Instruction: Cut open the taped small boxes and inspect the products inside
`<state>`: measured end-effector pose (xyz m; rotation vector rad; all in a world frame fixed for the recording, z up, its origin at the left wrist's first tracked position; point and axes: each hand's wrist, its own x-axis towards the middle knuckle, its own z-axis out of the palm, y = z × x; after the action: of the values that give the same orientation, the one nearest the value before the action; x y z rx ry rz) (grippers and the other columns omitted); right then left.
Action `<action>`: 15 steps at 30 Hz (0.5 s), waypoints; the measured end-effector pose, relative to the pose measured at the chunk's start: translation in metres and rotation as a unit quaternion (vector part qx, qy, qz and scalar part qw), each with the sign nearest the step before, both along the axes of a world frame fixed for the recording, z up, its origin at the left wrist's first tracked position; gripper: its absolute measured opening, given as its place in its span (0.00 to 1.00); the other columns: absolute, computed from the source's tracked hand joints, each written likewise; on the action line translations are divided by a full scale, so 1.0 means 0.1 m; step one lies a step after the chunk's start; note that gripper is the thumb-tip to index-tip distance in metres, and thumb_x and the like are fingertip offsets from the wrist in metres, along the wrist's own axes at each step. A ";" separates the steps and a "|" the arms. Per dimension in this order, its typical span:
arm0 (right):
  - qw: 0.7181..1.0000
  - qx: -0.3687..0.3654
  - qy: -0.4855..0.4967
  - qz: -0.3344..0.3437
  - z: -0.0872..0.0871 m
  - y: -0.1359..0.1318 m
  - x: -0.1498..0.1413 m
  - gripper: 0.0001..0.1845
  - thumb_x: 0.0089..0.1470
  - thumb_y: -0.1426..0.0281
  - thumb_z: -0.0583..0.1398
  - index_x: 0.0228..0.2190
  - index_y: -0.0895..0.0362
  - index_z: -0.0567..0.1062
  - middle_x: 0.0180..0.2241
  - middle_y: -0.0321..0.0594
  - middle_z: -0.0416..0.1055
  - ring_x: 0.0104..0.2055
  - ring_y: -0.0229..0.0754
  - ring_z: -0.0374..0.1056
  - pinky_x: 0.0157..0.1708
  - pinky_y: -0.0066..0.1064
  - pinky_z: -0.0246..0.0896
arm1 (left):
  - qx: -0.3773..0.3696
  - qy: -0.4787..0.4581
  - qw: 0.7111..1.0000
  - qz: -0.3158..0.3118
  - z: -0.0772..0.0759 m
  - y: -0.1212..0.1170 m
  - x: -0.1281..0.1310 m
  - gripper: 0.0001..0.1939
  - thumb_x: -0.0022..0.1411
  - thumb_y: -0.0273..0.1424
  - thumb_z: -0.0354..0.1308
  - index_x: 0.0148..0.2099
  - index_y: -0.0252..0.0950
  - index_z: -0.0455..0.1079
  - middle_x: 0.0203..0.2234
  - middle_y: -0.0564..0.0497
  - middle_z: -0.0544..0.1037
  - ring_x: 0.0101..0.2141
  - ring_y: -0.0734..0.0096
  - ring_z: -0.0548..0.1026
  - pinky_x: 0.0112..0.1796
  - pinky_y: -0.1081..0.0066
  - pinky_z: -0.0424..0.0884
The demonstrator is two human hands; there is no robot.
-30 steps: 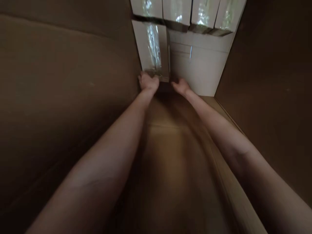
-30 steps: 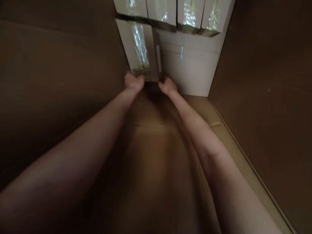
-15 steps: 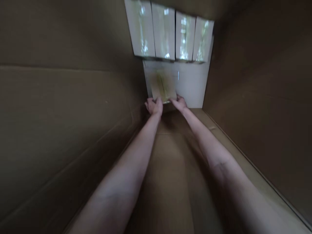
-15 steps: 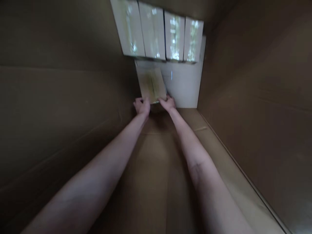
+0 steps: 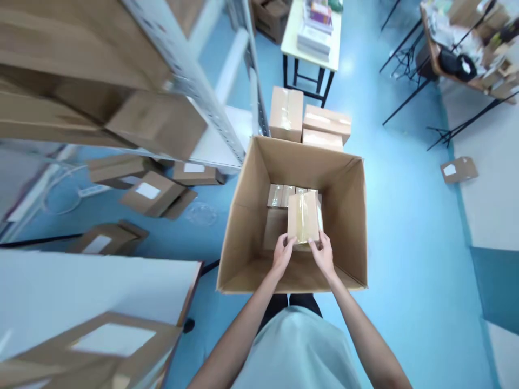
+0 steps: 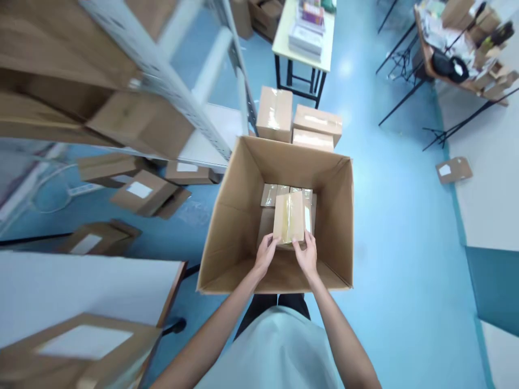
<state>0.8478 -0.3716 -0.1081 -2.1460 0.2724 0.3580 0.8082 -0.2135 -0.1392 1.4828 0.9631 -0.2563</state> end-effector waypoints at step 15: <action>0.861 0.231 -0.290 0.349 2.52 0.91 -1.61 0.43 0.77 0.50 0.61 0.82 0.53 0.61 0.76 0.65 0.65 0.79 0.68 0.67 0.72 0.65 0.72 | 0.140 -0.432 0.818 0.354 3.12 0.21 -2.50 0.39 0.69 0.53 0.74 0.75 0.50 0.70 0.78 0.42 0.69 0.78 0.38 0.66 0.69 0.46 0.78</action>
<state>0.6870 -0.2805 0.1434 -1.6968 -0.8767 0.1352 0.5585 -0.1929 0.1723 1.1773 0.7232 1.0669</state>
